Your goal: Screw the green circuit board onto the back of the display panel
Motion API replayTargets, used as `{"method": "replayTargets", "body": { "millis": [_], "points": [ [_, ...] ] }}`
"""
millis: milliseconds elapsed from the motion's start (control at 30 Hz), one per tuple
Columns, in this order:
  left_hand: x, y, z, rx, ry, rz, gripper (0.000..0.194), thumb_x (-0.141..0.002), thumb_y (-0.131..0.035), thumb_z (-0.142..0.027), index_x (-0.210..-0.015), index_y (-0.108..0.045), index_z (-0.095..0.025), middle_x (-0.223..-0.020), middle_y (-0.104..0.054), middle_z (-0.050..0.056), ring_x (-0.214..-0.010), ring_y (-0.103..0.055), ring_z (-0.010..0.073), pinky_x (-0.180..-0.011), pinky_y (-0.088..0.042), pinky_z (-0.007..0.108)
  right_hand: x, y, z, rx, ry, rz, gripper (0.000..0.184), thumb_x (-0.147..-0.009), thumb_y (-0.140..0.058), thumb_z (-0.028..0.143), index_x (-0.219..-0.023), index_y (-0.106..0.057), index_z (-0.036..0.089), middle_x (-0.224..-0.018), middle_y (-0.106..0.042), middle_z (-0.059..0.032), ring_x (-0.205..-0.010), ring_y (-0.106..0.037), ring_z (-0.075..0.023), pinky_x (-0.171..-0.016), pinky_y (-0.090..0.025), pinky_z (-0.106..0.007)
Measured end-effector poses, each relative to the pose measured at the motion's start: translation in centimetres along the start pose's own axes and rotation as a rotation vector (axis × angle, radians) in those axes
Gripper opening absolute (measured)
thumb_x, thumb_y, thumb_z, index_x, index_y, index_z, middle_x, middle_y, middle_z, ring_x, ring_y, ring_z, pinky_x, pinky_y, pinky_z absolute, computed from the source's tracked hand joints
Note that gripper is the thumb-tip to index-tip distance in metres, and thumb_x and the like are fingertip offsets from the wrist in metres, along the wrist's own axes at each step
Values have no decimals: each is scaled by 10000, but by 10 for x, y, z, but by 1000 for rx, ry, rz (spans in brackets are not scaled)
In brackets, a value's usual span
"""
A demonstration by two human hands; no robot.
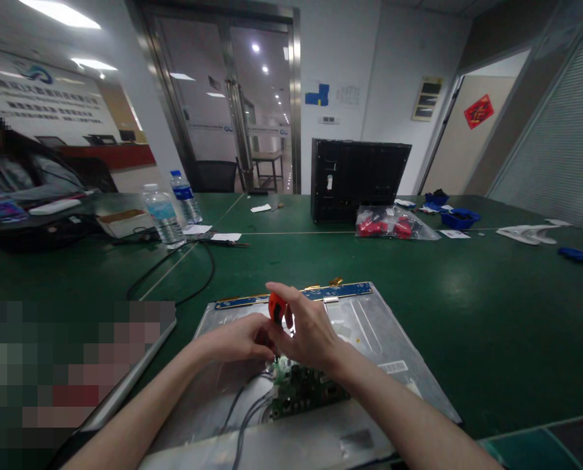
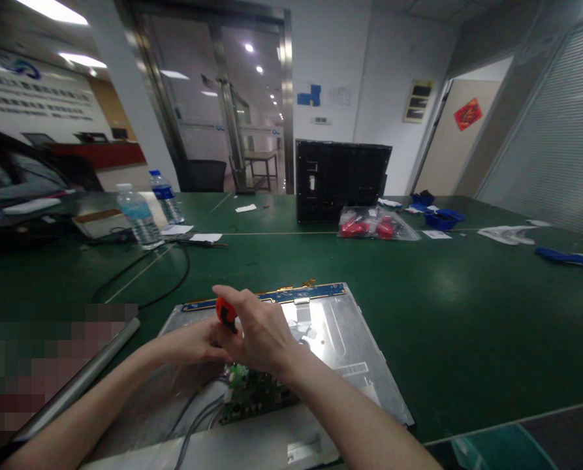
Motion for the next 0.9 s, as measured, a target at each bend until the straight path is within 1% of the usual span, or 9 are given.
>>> {"method": "replayTargets", "body": {
  "millis": [100,233,400,533,633,733,900],
  "points": [
    [1,0,-1,18,-17,-16,92,-695,-594,-263,-715,-582,-174,-682,-554,-18,-686,-530,165,-631,-401,243,-1,1,0,22,-1,15,432,-920,-518,239,-1327,-378,202,-862,-622,-17,-627,-560,-132,-537,-472,-252],
    [1,1,-1,18,-40,-29,91,-693,-587,-259,-716,-600,-172,-701,-580,-13,-709,-544,171,-643,-402,234,-2,3,2,9,-4,45,490,-903,-519,246,-1356,-343,181,-876,-626,-28,-618,-560,-142,-531,-486,-270],
    [-1,0,0,-10,-4,28,97,-691,-592,-253,-711,-611,-159,-674,-583,-17,-662,-525,159,-613,-397,238,-2,6,4,-31,6,56,557,-879,-457,205,-1410,-293,163,-917,-630,-44,-612,-564,-140,-562,-513,-281],
    [-1,0,2,-5,8,9,120,-687,-635,-275,-744,-607,-173,-716,-620,-17,-708,-547,170,-647,-422,244,-3,6,5,-28,6,40,546,-888,-443,191,-1412,-292,173,-917,-624,-41,-610,-558,-131,-552,-496,-263],
    [0,0,1,-2,8,11,99,-704,-622,-268,-730,-607,-173,-703,-611,-20,-700,-541,164,-639,-414,237,-3,5,5,-19,8,27,516,-901,-450,197,-1395,-303,185,-893,-618,-26,-598,-544,-121,-531,-472,-247],
    [1,0,-3,17,-16,15,101,-724,-589,-256,-725,-620,-160,-704,-600,-12,-694,-535,157,-641,-407,230,-2,2,2,0,-5,42,502,-904,-476,205,-1378,-311,190,-875,-618,-19,-607,-545,-125,-518,-457,-249],
    [1,1,-7,19,-30,-2,99,-713,-597,-250,-689,-625,-158,-680,-571,-16,-683,-528,158,-633,-400,226,1,-1,-1,33,-28,75,517,-905,-502,230,-1383,-311,186,-892,-627,-27,-629,-562,-137,-521,-460,-267]
  ]
}}
Point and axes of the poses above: each hand's wrist, its own x-axis away from the middle knuckle, its own y-axis out of the back of the hand, z = x × y, the point moved 3 cm from there along -x, towards the middle knuckle
